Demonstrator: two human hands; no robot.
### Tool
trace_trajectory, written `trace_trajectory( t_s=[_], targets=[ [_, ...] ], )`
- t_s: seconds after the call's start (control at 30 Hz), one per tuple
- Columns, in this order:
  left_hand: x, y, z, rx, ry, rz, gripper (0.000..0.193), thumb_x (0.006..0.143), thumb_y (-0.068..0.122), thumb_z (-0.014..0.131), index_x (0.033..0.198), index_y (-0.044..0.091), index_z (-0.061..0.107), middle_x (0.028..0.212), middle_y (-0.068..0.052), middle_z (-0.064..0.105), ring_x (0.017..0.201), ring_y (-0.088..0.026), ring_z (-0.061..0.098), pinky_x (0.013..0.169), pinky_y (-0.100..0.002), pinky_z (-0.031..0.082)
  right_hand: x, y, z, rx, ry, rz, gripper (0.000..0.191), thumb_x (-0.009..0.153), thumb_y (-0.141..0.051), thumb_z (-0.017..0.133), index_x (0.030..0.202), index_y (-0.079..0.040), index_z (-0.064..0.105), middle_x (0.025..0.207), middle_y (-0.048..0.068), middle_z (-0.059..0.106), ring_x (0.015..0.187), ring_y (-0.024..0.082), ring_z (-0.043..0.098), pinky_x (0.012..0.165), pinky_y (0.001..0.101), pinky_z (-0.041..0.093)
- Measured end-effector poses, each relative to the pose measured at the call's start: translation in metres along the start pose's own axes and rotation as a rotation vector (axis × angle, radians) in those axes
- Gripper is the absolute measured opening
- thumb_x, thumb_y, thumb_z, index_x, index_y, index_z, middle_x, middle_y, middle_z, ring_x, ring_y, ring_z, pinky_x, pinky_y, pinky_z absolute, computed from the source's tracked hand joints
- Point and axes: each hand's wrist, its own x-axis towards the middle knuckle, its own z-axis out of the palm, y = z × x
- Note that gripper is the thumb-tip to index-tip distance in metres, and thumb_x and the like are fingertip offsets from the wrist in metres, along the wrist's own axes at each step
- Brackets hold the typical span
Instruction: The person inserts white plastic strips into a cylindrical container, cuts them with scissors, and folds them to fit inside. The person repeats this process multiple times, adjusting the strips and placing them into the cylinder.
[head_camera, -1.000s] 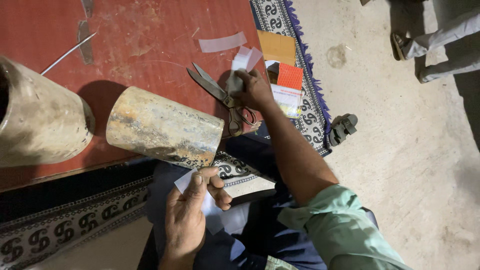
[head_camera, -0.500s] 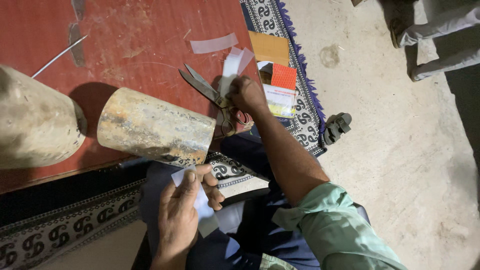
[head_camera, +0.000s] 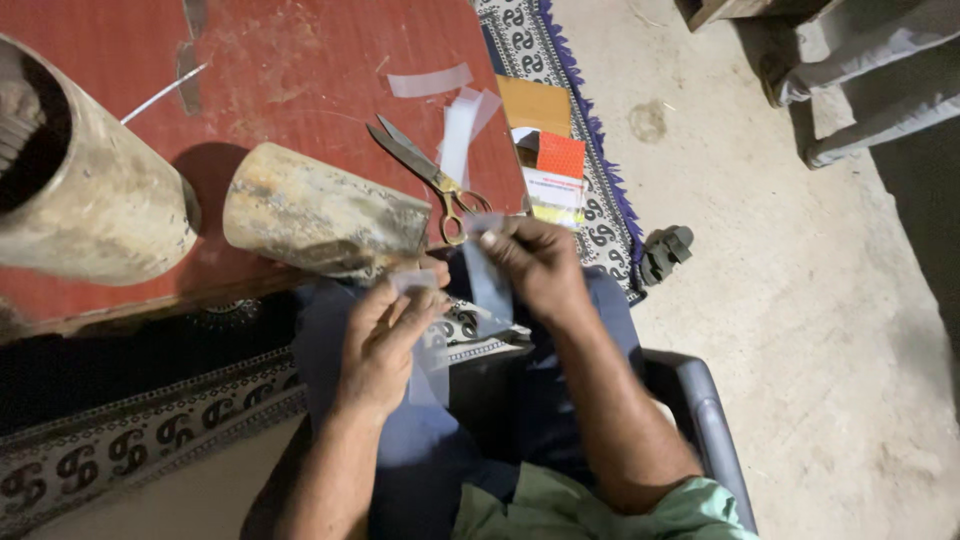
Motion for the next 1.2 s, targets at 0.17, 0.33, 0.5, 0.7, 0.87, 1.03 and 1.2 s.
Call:
trace_trajectory(
  t_s=[0.17,0.33,0.5,0.7,0.87,1.03,1.2],
  targets=[
    [-0.007,-0.012,0.0,0.06,0.048,-0.056,0.022,0.095,0.012,0.074,0.114,0.001,0.07,0.091,-0.002,0.069,0.079,-0.009,0.06,0.068,-0.024,0.049,-0.051,-0.013,0.03,0.193,-0.041,-0.12,0.014,0.095,-0.007,0.077,0.091,-0.004,0.064,0.081,-0.004,0.064,0.072,0.004,0.054,0.064,0.0215,0.046],
    [-0.002,-0.005,0.003,-0.062,0.077,-0.064,0.023,0.09,0.006,0.078,0.11,0.003,0.067,0.089,-0.001,0.067,0.074,-0.008,0.058,0.064,-0.023,0.048,-0.058,-0.009,0.039,0.279,-0.038,-0.13,0.012,0.096,-0.006,0.076,0.09,-0.003,0.066,0.08,-0.003,0.066,0.071,0.005,0.055,0.064,0.0219,0.046],
    [0.004,-0.003,0.008,-0.155,0.093,-0.03,0.036,0.081,0.005,0.077,0.113,0.012,0.06,0.096,-0.001,0.07,0.084,-0.008,0.064,0.075,-0.023,0.053,-0.049,0.006,0.047,0.328,0.012,-0.104,0.012,0.097,-0.009,0.076,0.091,-0.004,0.067,0.084,-0.003,0.066,0.074,0.005,0.055,0.067,0.0221,0.046],
    [0.01,-0.006,-0.01,-0.139,0.189,0.064,0.03,0.099,0.008,0.076,0.123,-0.008,0.067,0.109,-0.009,0.071,0.099,-0.016,0.064,0.094,-0.034,0.052,-0.056,0.013,0.062,0.387,-0.109,0.105,0.014,0.097,-0.02,0.072,0.096,-0.006,0.069,0.08,-0.005,0.064,0.068,0.003,0.052,0.06,0.0203,0.041],
    [0.015,0.01,-0.019,-0.269,0.29,0.104,0.024,0.1,0.013,0.068,0.118,-0.002,0.059,0.105,-0.012,0.072,0.096,-0.022,0.072,0.094,-0.042,0.062,-0.067,0.007,0.071,0.266,-0.284,0.221,0.018,0.097,-0.018,0.076,0.089,-0.004,0.068,0.076,-0.002,0.064,0.063,0.007,0.057,0.058,0.0237,0.047],
    [0.015,0.027,-0.016,-0.259,0.285,0.032,0.019,0.102,0.015,0.06,0.115,0.002,0.054,0.102,-0.019,0.074,0.084,-0.029,0.076,0.078,-0.041,0.065,-0.067,0.005,0.081,0.362,-0.24,0.294,0.016,0.095,-0.016,0.076,0.088,-0.003,0.069,0.078,0.001,0.067,0.061,0.009,0.059,0.057,0.0241,0.048],
    [0.012,0.027,-0.021,-0.314,0.264,0.021,0.023,0.105,0.017,0.059,0.123,0.003,0.055,0.102,-0.015,0.072,0.087,-0.024,0.073,0.079,-0.042,0.063,-0.068,0.003,0.087,0.331,-0.211,0.257,0.014,0.094,-0.012,0.077,0.093,-0.002,0.069,0.079,0.002,0.067,0.064,0.009,0.059,0.058,0.024,0.048]
  ],
)
